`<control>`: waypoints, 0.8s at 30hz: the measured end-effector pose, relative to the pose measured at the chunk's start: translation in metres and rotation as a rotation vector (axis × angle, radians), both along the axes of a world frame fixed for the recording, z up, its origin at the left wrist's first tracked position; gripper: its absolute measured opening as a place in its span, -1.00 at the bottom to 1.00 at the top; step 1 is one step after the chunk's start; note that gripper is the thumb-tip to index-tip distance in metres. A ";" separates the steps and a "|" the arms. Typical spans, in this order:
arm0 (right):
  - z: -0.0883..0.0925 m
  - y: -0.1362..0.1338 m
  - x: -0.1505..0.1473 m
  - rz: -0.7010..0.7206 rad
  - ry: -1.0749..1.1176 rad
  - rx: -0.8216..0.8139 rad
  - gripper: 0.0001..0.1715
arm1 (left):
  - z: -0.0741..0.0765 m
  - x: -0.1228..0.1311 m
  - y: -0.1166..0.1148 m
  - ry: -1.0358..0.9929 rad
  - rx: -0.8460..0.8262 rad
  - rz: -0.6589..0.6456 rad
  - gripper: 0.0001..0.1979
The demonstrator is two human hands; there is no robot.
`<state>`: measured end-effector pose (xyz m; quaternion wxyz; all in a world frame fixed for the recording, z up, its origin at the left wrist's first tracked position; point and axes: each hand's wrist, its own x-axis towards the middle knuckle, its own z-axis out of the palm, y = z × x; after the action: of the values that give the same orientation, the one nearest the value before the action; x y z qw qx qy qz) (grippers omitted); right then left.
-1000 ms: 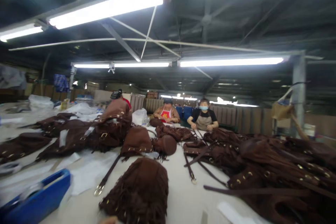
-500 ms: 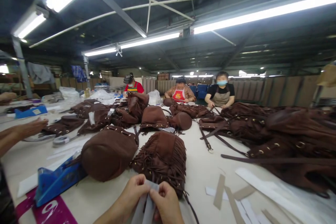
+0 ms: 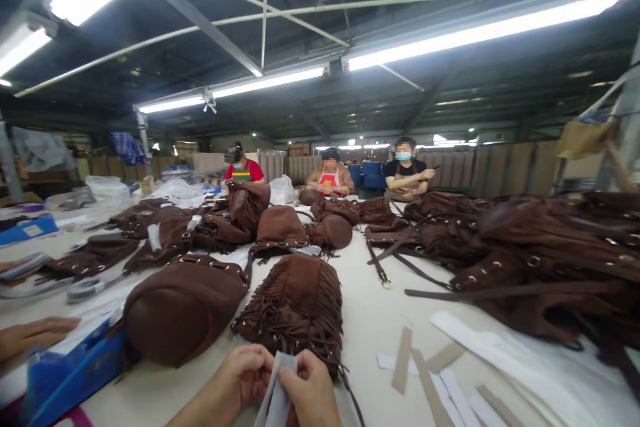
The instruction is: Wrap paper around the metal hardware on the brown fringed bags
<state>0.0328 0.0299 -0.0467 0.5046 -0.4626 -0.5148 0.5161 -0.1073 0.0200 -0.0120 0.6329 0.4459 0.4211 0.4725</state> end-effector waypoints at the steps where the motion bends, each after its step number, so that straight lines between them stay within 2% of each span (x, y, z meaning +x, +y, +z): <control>1: 0.000 0.000 0.000 0.014 0.029 0.005 -0.69 | -0.001 -0.001 0.001 -0.064 -0.033 -0.033 -0.81; 3: 0.001 0.000 0.000 0.054 0.074 0.012 -0.70 | -0.002 -0.002 0.001 -0.140 -0.064 -0.039 -0.78; 6: 0.005 -0.004 -0.003 0.094 0.123 -0.014 -0.65 | -0.001 0.002 -0.003 -0.196 -0.117 -0.042 -0.63; 10: 0.012 -0.010 -0.004 0.125 0.187 -0.058 -0.56 | 0.002 0.008 -0.008 -0.178 -0.165 -0.056 -0.59; 15: 0.012 -0.009 -0.001 0.123 0.140 -0.073 -0.52 | 0.004 0.013 -0.013 -0.135 -0.119 -0.137 -0.57; 18: 0.012 -0.008 -0.001 0.071 0.052 -0.068 -0.55 | 0.004 0.014 -0.015 -0.104 -0.106 -0.134 -0.55; 21: 0.014 -0.010 -0.002 -0.043 -0.057 0.055 -0.61 | 0.003 0.014 -0.016 -0.131 -0.125 -0.094 -0.55; 24: 0.016 -0.012 -0.002 -0.104 -0.169 0.140 -0.64 | 0.000 0.012 -0.014 -0.214 -0.195 -0.121 -0.58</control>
<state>0.0309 0.0183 -0.0310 0.5165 -0.4940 -0.5656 0.4114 -0.0957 0.0061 -0.0118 0.7419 0.3540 0.3673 0.4351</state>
